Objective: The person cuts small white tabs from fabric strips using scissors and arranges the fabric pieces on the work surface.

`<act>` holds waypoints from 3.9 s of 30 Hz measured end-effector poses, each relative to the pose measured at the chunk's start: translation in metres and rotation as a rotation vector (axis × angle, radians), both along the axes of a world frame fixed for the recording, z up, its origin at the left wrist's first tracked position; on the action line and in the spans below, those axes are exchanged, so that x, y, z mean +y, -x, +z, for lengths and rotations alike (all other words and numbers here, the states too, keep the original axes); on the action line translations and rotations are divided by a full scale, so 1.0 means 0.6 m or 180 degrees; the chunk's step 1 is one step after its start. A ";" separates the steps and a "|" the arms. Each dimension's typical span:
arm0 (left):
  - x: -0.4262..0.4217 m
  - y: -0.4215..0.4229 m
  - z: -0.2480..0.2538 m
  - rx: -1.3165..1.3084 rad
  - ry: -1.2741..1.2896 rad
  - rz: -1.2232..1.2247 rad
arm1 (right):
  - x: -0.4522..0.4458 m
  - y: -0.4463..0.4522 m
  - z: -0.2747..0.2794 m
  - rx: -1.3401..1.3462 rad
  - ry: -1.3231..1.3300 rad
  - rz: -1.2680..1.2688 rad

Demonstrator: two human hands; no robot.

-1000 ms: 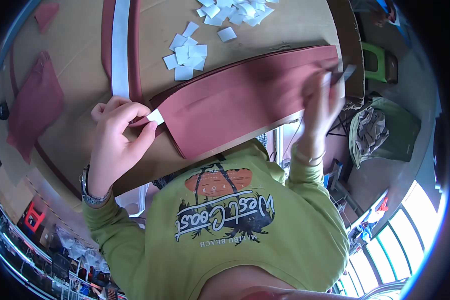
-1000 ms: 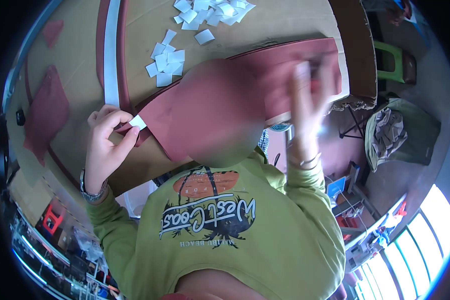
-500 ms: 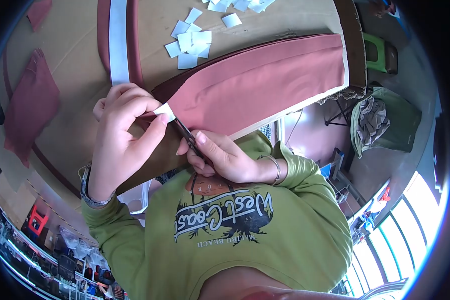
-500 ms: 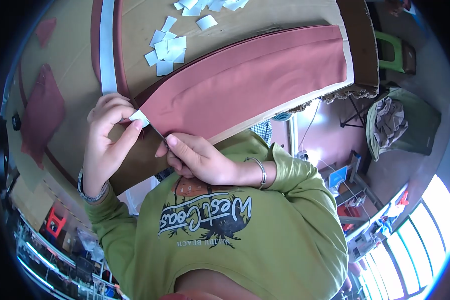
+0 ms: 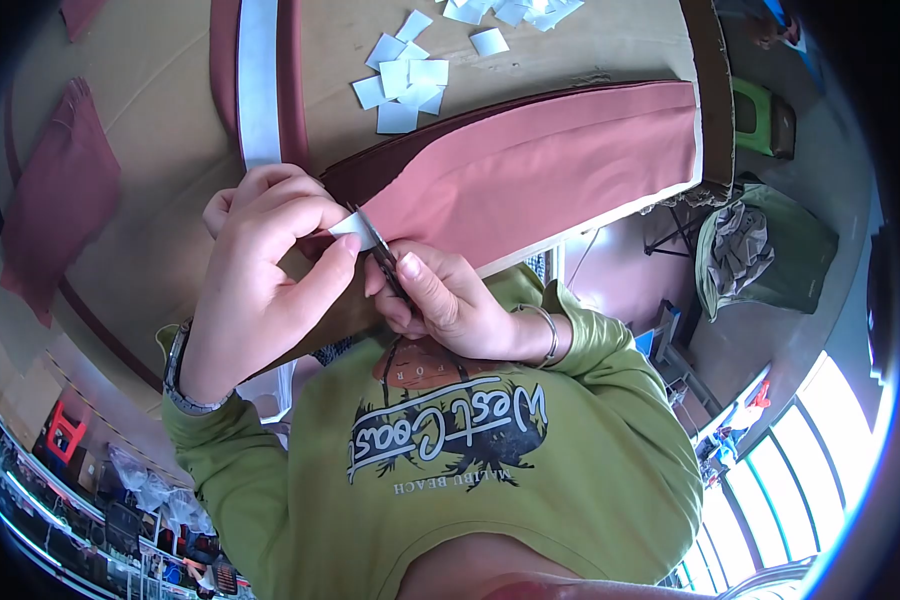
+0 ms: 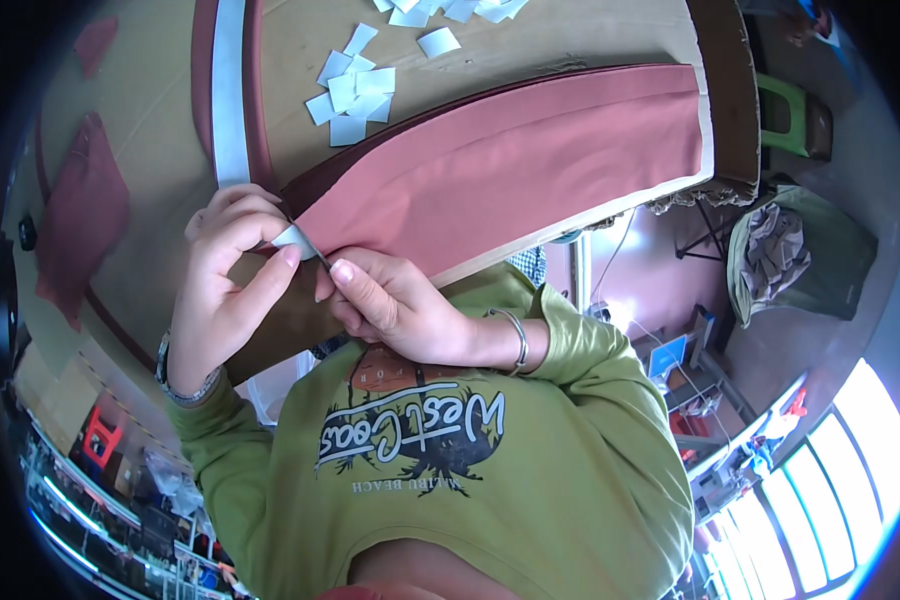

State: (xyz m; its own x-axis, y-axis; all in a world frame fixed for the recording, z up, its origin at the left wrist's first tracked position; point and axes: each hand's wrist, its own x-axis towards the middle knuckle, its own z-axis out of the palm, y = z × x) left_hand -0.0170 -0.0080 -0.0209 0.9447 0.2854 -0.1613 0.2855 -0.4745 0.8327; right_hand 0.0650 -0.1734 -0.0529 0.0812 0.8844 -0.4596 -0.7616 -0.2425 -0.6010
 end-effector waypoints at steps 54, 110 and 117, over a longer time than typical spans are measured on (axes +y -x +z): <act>0.003 -0.052 0.024 -0.0576 -0.0459 0.0033 | 0.039 -0.074 0.024 -0.1832 -0.0421 -0.0536; 0.069 0.021 -0.031 -0.0440 -0.2133 0.0148 | -0.171 -0.262 0.083 -0.2992 0.0004 -0.2374; 0.062 0.030 -0.065 -0.1124 -0.2178 0.0880 | -0.113 -0.245 0.221 -0.3028 -0.2812 -0.2865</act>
